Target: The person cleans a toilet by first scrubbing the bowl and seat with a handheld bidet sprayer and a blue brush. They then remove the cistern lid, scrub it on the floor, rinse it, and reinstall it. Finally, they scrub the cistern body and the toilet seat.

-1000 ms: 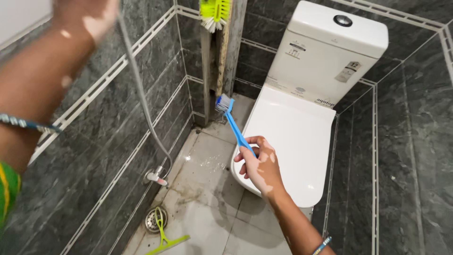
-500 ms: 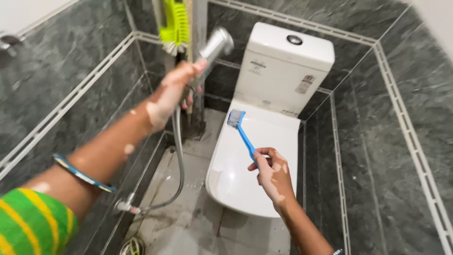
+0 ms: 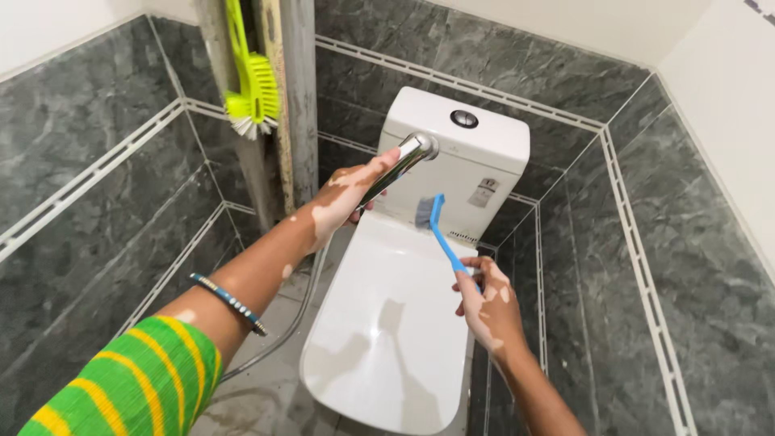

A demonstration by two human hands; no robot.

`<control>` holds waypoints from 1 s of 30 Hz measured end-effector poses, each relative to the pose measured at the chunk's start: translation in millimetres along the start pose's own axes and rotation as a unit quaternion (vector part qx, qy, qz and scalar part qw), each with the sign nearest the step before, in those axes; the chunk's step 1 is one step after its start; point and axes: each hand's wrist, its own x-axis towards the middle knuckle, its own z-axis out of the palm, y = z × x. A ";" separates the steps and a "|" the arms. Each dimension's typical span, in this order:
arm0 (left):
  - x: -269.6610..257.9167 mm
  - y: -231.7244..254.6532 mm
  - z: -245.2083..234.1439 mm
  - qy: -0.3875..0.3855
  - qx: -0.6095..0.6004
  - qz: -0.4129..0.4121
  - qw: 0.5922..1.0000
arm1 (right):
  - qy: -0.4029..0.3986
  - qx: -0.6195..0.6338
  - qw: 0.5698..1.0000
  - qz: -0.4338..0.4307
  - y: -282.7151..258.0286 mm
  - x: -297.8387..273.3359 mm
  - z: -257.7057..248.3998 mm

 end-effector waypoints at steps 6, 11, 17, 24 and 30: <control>43.0 17.6 27.6 0.022 0.060 0.032 0.997 | 0.020 0.042 0.997 -0.067 -15.4 52.0 -15.6; 83.5 23.1 45.6 0.029 -0.009 0.067 0.997 | 0.034 0.040 0.994 -0.093 -24.4 88.6 -18.9; 113.2 22.8 57.3 0.052 -0.019 0.066 0.996 | 0.066 -0.023 0.984 -0.161 -39.4 123.9 -30.1; 129.4 18.6 61.4 0.083 -0.003 0.037 0.996 | 0.076 0.052 0.991 -0.097 -36.2 134.2 -40.3; 145.3 12.6 65.2 0.094 -0.019 0.041 0.994 | 0.087 -0.033 0.981 -0.171 -4.3 165.1 -44.8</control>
